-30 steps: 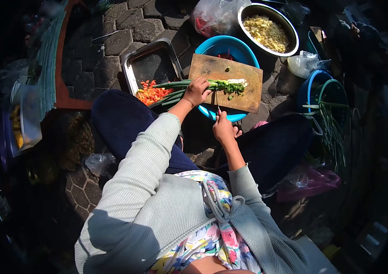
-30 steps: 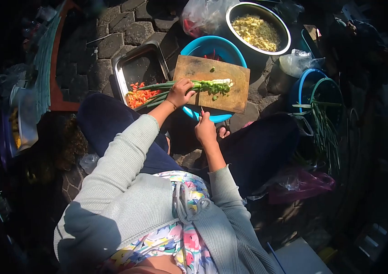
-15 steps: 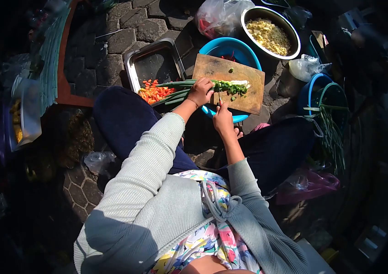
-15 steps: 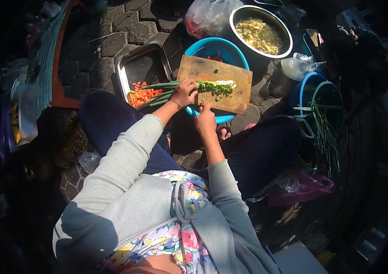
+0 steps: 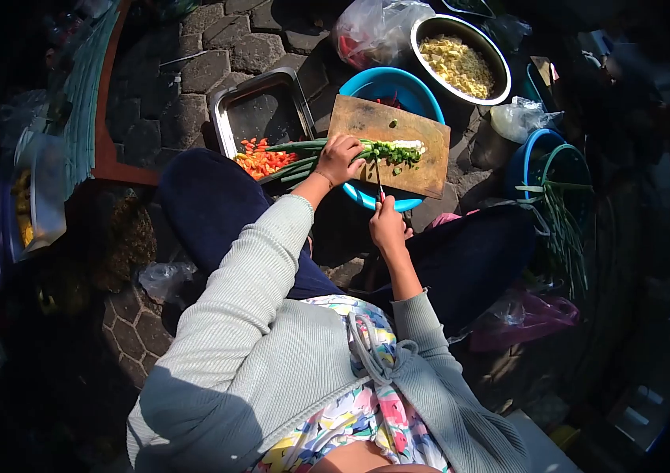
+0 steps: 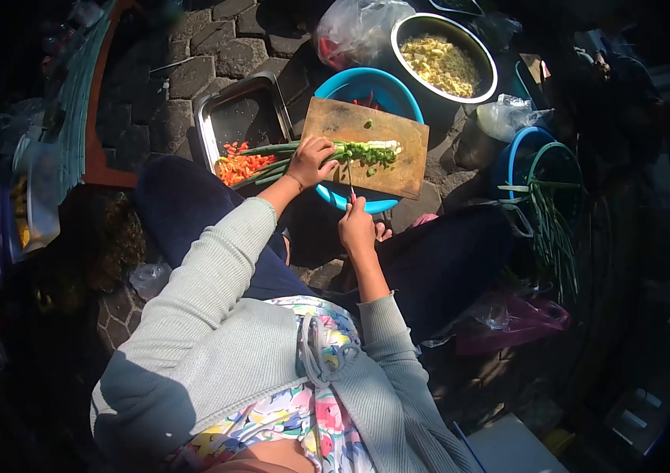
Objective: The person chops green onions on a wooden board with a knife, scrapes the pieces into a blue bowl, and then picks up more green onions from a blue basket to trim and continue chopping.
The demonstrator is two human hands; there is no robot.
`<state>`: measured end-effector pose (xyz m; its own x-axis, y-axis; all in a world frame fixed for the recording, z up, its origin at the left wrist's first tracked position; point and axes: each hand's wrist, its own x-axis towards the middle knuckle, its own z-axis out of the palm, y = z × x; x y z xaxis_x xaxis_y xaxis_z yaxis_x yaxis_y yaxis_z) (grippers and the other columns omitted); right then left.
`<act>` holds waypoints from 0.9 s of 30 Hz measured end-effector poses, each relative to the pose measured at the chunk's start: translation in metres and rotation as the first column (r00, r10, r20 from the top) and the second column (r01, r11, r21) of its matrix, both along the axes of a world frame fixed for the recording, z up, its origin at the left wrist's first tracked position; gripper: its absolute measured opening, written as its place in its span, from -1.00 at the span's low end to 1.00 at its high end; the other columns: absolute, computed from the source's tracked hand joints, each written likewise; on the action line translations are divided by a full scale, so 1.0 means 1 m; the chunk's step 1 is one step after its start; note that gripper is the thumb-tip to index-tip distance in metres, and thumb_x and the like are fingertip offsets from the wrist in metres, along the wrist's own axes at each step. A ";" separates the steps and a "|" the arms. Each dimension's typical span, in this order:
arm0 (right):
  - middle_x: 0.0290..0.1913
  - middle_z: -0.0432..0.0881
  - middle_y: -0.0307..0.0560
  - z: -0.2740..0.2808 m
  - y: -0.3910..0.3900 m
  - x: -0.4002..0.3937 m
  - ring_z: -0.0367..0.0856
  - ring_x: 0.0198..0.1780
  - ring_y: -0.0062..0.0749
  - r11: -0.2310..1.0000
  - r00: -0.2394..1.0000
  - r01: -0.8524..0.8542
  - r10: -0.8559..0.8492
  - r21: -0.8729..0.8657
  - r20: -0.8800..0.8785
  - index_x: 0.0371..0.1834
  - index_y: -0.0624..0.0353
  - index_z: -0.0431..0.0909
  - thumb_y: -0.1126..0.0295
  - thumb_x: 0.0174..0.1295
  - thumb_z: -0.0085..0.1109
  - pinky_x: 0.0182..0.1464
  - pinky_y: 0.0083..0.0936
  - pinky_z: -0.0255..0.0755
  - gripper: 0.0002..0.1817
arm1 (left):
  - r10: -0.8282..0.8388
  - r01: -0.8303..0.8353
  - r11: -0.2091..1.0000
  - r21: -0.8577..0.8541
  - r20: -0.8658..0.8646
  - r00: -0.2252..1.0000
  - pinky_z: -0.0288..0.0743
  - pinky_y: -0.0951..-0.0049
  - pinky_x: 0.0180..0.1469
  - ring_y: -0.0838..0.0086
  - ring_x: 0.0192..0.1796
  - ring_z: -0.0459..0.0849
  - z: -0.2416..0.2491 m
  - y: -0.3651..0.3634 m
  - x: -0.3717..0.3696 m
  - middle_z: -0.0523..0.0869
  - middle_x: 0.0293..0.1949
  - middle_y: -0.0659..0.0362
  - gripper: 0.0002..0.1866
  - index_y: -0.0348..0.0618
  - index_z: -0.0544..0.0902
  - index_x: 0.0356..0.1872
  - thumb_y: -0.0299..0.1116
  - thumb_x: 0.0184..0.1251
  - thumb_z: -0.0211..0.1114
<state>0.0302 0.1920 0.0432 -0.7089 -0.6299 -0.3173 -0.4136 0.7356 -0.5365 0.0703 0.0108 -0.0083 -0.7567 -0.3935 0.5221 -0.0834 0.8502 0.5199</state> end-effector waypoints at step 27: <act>-0.45 0.55 0.37 -0.024 -0.010 0.006 0.55 -0.34 0.27 0.998 0.998 -0.053 0.052 0.031 0.022 -0.21 0.23 0.18 0.32 0.26 -0.13 -0.30 0.05 0.40 -0.78 | 0.010 -0.018 0.991 0.134 0.062 0.998 0.38 0.25 -0.11 0.09 -0.19 0.51 -0.008 -0.002 0.003 0.54 -0.33 0.03 -0.69 -0.21 0.48 -0.40 -0.45 -0.21 0.41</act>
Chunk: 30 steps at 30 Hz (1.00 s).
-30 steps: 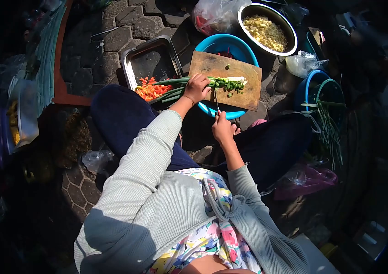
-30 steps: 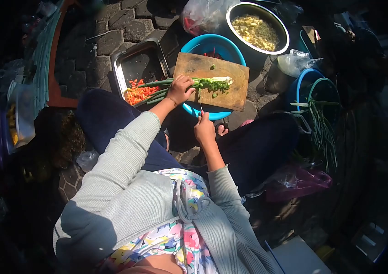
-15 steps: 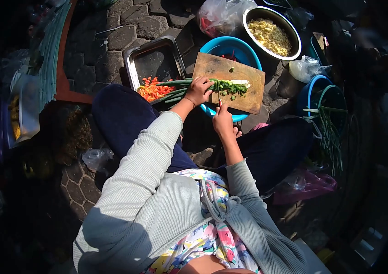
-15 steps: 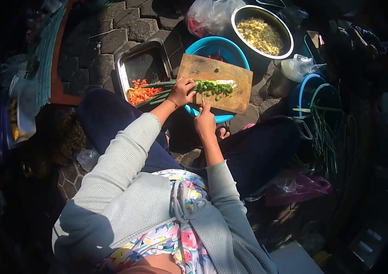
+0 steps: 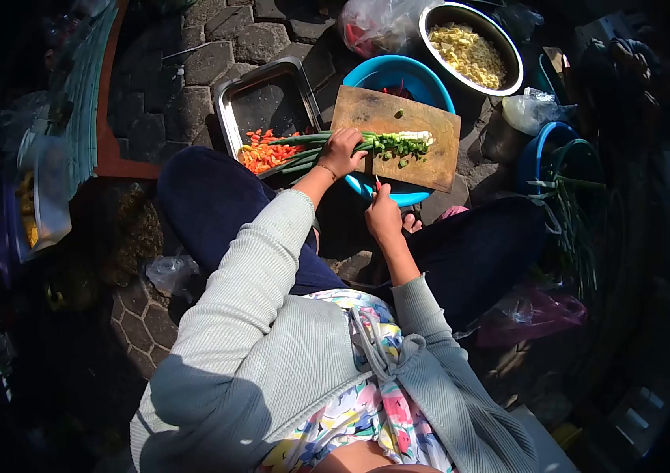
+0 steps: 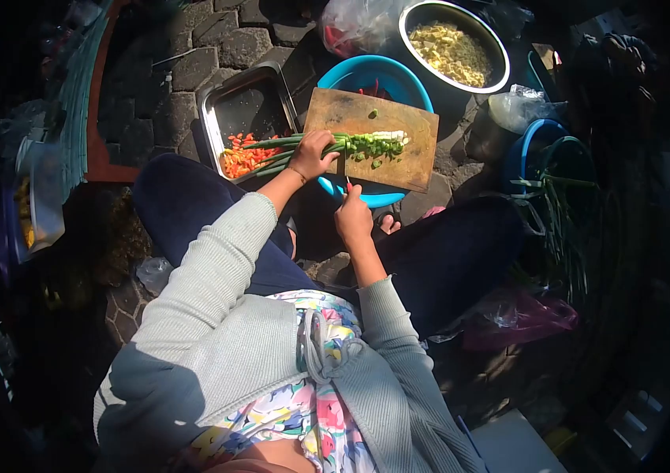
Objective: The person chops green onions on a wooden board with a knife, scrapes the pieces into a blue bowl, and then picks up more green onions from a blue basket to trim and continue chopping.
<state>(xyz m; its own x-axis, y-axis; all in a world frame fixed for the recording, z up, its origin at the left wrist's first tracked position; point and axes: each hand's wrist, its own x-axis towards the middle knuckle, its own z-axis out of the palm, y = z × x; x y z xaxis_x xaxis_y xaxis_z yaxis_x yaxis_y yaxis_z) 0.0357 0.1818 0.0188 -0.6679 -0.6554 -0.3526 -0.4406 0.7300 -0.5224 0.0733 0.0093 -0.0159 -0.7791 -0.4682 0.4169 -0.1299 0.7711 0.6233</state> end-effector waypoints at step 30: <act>-0.36 0.55 0.39 0.000 -0.004 -0.038 0.52 -0.24 0.30 0.963 0.970 0.239 -0.231 -0.127 0.072 -0.21 0.26 0.29 0.23 0.31 -0.18 -0.21 0.04 0.35 -0.73 | -0.049 0.048 0.998 -0.029 -0.034 0.998 0.47 0.34 -0.13 0.21 -0.18 0.58 0.002 0.005 -0.026 0.59 -0.25 0.11 -0.70 -0.21 0.63 -0.34 -0.40 -0.21 0.44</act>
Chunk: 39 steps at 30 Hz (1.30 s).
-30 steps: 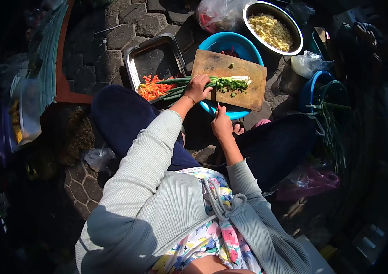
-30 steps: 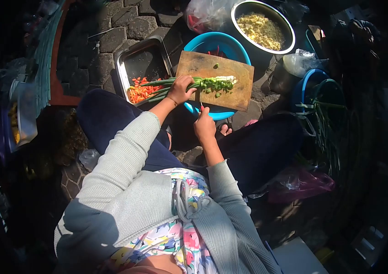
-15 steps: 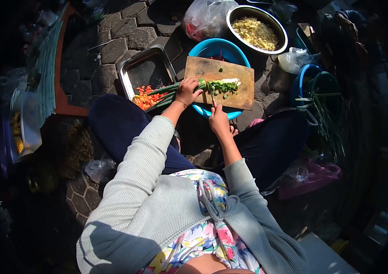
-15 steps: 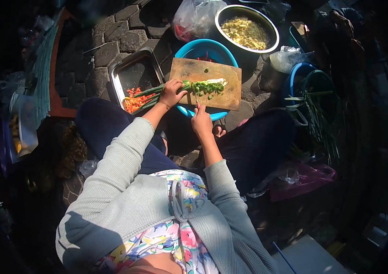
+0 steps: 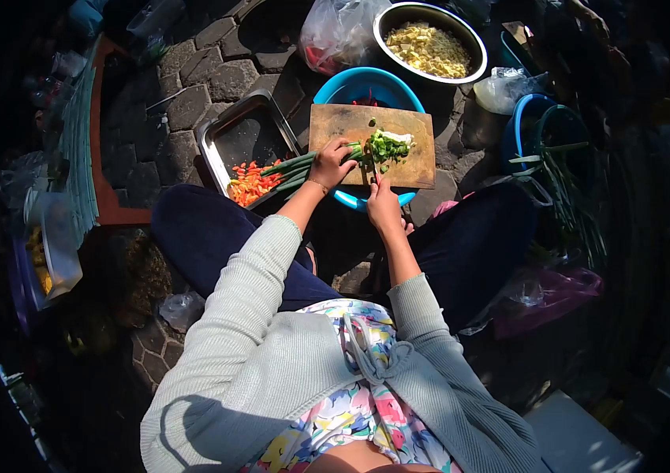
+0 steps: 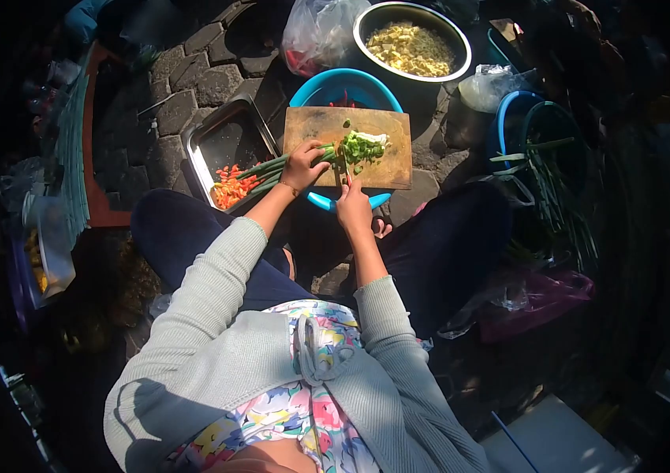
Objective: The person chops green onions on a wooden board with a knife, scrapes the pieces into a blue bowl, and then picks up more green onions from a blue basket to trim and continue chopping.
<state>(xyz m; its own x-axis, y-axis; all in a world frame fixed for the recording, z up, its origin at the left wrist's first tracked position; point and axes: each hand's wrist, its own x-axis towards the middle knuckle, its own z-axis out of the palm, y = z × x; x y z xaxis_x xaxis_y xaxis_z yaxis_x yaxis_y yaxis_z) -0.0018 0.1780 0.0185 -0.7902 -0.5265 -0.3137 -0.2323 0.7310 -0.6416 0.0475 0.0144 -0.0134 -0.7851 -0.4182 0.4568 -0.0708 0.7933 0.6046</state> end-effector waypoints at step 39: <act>-0.43 0.56 0.36 0.021 -0.003 0.003 0.54 -0.31 0.28 0.995 0.990 -0.100 0.101 0.013 -0.095 -0.20 0.22 0.26 0.23 0.30 -0.16 -0.27 0.06 0.38 -0.74 | -0.033 0.036 0.982 -0.185 0.019 0.999 0.37 0.25 0.15 0.16 0.06 0.54 -0.005 0.003 0.010 0.61 -0.07 0.00 -0.86 -0.23 0.60 -0.47 -0.51 -0.11 0.37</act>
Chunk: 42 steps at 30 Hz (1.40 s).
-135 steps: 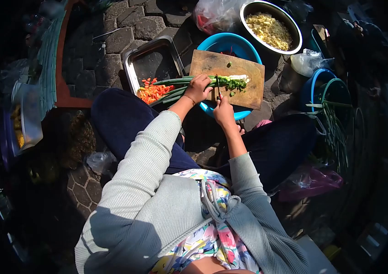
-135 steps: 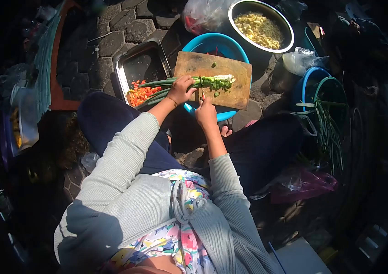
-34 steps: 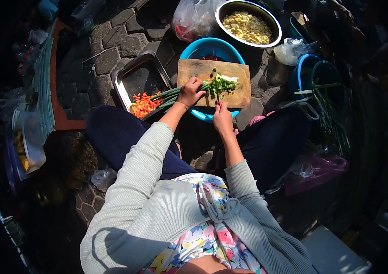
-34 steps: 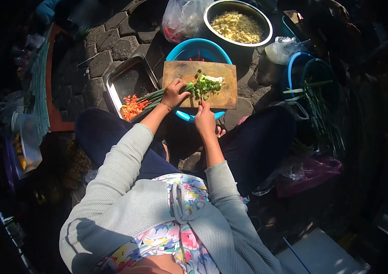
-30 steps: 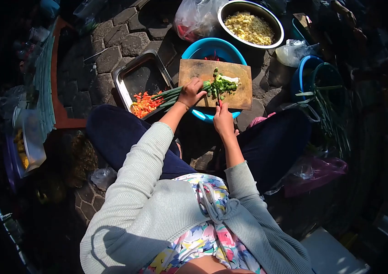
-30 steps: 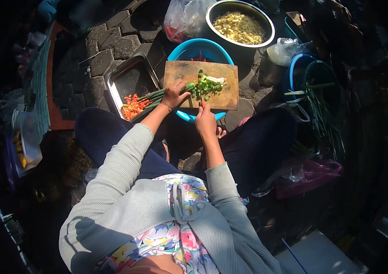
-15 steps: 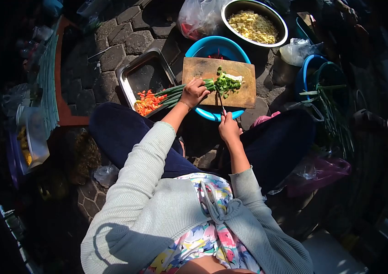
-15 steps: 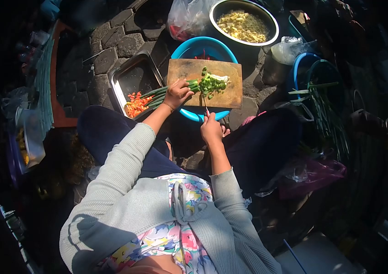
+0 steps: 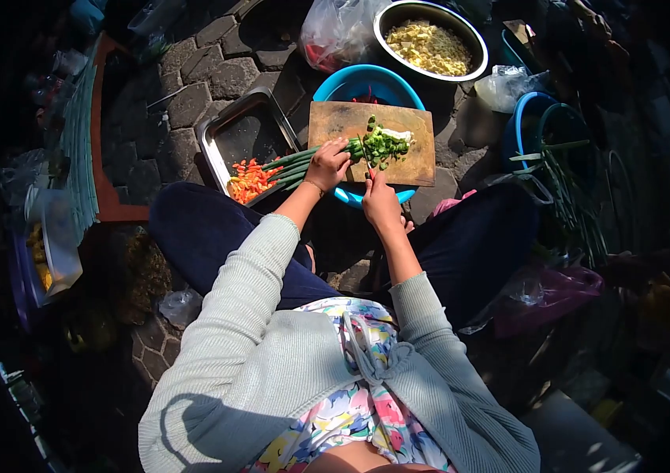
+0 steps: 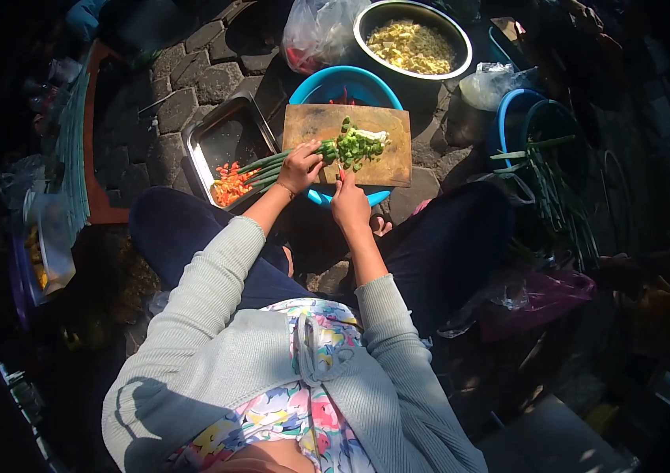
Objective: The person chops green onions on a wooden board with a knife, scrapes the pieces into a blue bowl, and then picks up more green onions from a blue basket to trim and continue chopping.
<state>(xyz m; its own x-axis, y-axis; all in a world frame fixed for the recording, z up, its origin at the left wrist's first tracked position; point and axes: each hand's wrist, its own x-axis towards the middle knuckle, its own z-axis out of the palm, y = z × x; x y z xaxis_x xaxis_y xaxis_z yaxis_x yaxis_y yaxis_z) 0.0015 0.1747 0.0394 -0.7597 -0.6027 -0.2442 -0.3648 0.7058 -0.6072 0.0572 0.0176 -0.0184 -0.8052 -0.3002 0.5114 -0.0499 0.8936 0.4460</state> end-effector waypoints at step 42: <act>-0.41 0.55 0.37 -0.011 -0.003 0.012 0.53 -0.28 0.31 0.997 0.999 -0.048 0.047 0.064 0.021 -0.20 0.21 0.26 0.29 0.28 -0.14 -0.27 0.07 0.36 -0.79 | 0.028 -0.027 0.965 0.259 -0.001 1.000 0.44 0.38 0.11 0.29 0.04 0.58 -0.015 -0.005 0.003 0.66 -0.14 0.05 -0.81 -0.27 0.67 -0.39 -0.46 -0.11 0.39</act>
